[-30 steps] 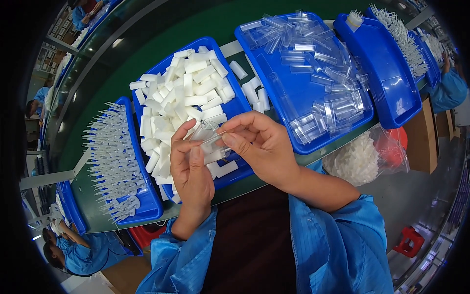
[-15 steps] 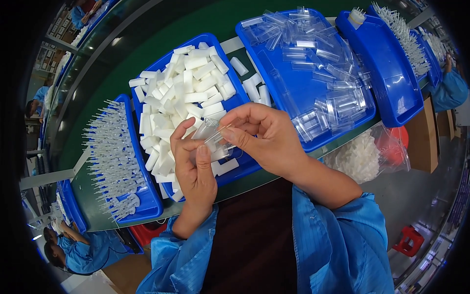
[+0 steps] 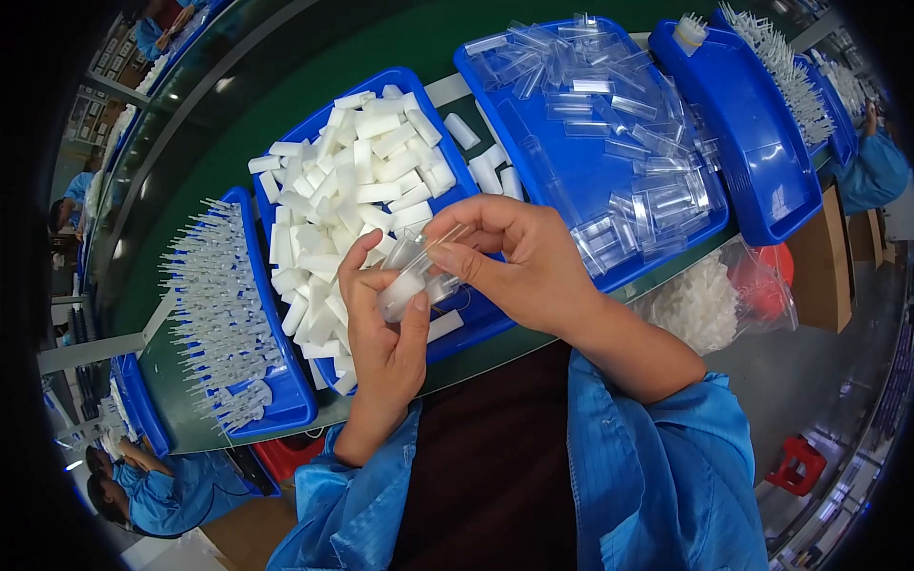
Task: The person attaches white foam pieces onto plastic stems by hand, slides clear plastic tubes over the foam-covered stems, and secures the assembled bundle with a rubber band.
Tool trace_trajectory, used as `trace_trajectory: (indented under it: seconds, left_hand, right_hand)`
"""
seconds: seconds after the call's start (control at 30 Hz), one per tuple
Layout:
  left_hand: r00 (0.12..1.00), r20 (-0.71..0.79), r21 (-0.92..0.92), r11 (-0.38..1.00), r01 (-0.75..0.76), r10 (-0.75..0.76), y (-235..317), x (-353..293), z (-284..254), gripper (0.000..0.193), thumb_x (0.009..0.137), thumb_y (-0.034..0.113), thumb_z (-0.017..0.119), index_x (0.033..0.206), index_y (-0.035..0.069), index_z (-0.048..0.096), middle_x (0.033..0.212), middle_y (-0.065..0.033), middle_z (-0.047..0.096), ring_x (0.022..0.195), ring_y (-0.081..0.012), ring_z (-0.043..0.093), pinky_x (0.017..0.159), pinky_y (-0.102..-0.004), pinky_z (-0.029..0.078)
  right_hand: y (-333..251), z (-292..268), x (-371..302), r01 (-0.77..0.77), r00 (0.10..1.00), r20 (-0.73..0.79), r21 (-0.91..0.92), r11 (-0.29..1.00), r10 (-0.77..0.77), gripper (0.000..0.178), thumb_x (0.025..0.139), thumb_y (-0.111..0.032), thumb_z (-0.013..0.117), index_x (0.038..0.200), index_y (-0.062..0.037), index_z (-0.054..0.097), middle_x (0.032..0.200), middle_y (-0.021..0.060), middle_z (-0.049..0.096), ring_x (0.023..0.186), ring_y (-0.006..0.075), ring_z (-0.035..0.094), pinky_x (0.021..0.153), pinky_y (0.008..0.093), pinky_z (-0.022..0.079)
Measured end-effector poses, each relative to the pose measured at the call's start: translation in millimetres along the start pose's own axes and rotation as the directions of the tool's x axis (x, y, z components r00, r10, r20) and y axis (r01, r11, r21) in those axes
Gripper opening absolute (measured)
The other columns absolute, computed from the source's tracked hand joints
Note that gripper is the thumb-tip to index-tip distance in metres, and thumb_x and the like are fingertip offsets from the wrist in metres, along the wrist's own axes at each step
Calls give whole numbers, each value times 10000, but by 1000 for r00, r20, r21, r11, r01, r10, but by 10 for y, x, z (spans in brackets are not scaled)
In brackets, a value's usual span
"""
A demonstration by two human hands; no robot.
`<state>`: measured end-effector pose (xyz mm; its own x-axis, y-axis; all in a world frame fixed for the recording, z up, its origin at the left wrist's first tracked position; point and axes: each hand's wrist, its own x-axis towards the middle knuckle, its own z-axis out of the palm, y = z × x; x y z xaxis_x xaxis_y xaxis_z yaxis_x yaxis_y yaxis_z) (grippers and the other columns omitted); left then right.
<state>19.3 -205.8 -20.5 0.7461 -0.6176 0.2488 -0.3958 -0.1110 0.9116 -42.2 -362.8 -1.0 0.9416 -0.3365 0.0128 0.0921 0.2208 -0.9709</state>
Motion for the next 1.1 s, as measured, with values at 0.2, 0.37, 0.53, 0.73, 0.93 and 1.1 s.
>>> trace_trajectory:
  seconds: [0.2,0.37,0.53,0.73,0.93,1.1]
  left_hand:
    - [1000,-15,59,998,-15,16,9,13,6,200,782,6,556,962,18,469,1282,-262,293,1126,-372,422,906,-423,369]
    - [999,-1,66,997,-34,34,-22,-8,14,229,752,-24,554,961,25,474,1297,-264,282,1150,-383,390,924,-432,357]
    - [999,-9,-164,986,42,-44,10,-56,52,375,702,-46,529,1056,22,426,1344,-264,226,1212,-373,328,983,-456,301]
    - [988,-60,-284,946,-154,143,-37,-116,154,745,599,-44,428,1307,12,202,1410,-283,86,1333,-399,129,1071,-467,146]
    - [960,36,-440,867,-233,277,-7,-114,80,948,618,-37,472,1416,56,-32,1452,-275,-23,1377,-376,7,1081,-455,111]
    - [975,222,-825,537,176,22,128,-201,-193,1181,666,52,727,1424,156,-172,1477,-218,77,1374,-320,119,1074,-432,155]
  right_hand:
    - [-60,-3,-29,-3,1000,-6,-83,997,3,184,821,-37,637,991,24,604,919,78,640,834,126,636,704,225,504]
    - [-170,-66,-5,113,991,115,-407,906,-72,283,742,-75,719,994,-3,614,905,91,645,882,162,610,794,274,456]
    - [-103,-35,-9,151,987,20,-492,858,-162,226,704,-117,748,874,-47,616,864,58,642,852,158,600,794,280,416]
    - [119,58,-108,269,961,92,-534,802,-261,249,662,-145,775,813,-67,592,829,41,620,804,163,590,734,289,419]
    - [92,16,-117,235,972,65,-307,922,-226,238,666,-124,779,817,-76,602,830,58,625,843,165,571,747,296,431]
    - [-303,-58,-188,412,895,380,-509,756,-232,228,653,-181,787,810,-118,634,836,-26,643,899,166,547,775,316,364]
